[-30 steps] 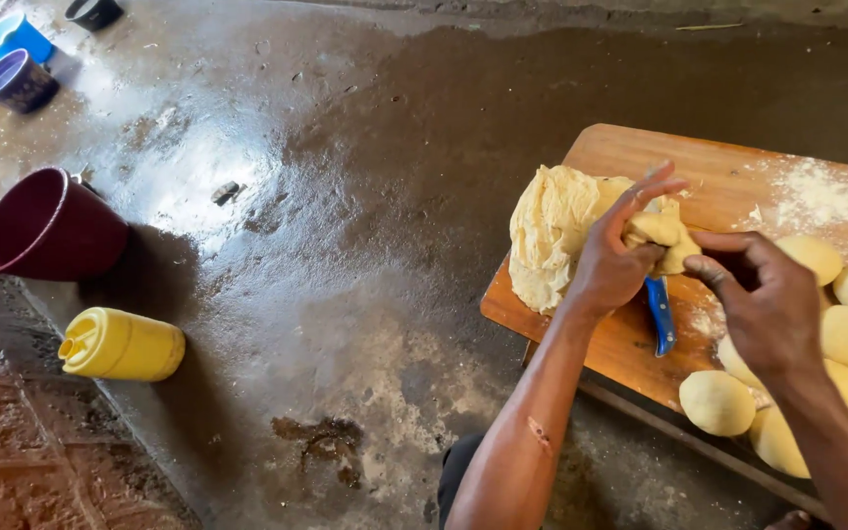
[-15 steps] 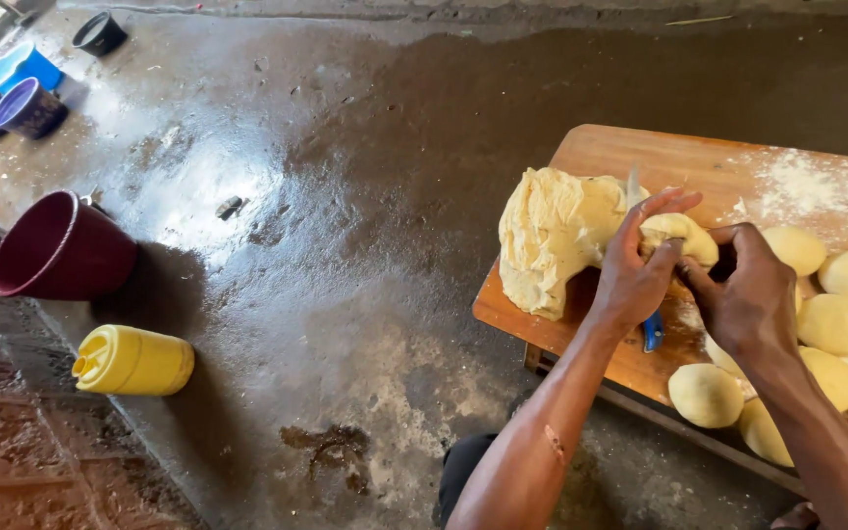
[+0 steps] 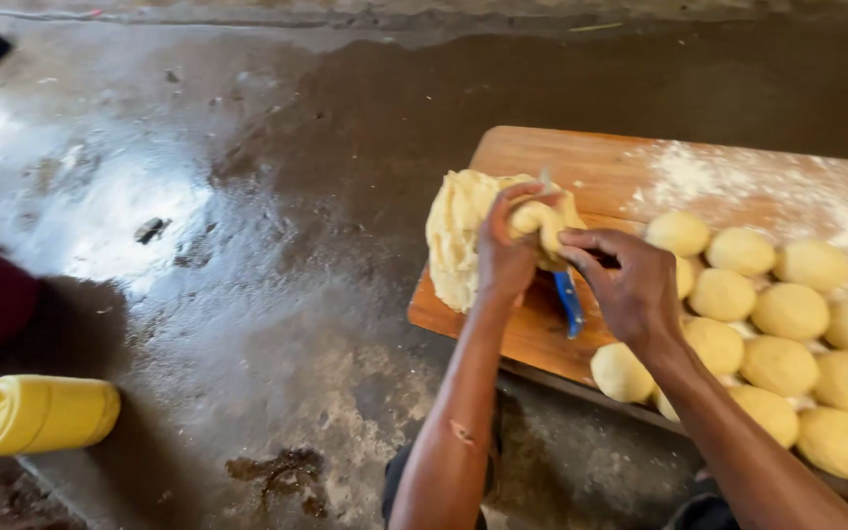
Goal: Cut dough into small pieces using a knife and roll them into uniform balls on a floured wooden board.
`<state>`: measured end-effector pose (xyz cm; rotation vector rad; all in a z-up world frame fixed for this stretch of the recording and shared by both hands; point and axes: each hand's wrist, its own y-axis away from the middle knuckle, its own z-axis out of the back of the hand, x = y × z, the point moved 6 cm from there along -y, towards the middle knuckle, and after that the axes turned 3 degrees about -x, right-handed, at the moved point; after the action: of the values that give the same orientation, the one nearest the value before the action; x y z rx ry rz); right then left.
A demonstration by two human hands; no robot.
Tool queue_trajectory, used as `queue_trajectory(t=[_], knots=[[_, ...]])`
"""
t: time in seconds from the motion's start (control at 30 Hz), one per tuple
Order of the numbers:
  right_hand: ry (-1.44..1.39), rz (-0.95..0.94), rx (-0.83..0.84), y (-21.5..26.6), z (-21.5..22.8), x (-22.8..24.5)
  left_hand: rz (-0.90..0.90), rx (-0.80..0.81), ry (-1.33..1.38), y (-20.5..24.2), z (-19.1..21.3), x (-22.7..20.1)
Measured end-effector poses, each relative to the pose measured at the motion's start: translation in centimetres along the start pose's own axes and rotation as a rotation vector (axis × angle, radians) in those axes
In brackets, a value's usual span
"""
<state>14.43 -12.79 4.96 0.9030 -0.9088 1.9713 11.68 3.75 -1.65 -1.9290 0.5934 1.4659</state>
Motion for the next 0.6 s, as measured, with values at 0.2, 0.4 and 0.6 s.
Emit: queue_trajectory(t=[0.2, 0.4, 0.6], knots=[[-0.35, -0.224, 0.11, -1.4, -4.0, -5.5, 0.112, 0.073, 0.263, 1.6, -2.1, -3.9], [-0.008, -0.368, -0.085, -2.7, 1.6, -6.8, 0.218, 0.245, 0.378, 4.0, -5.2, -0.4], [0.06, -0.043, -0.033, -1.0, 1.1, -3.0, -0.026, 0.124, -0.28, 2.0, -2.4, -0.8]])
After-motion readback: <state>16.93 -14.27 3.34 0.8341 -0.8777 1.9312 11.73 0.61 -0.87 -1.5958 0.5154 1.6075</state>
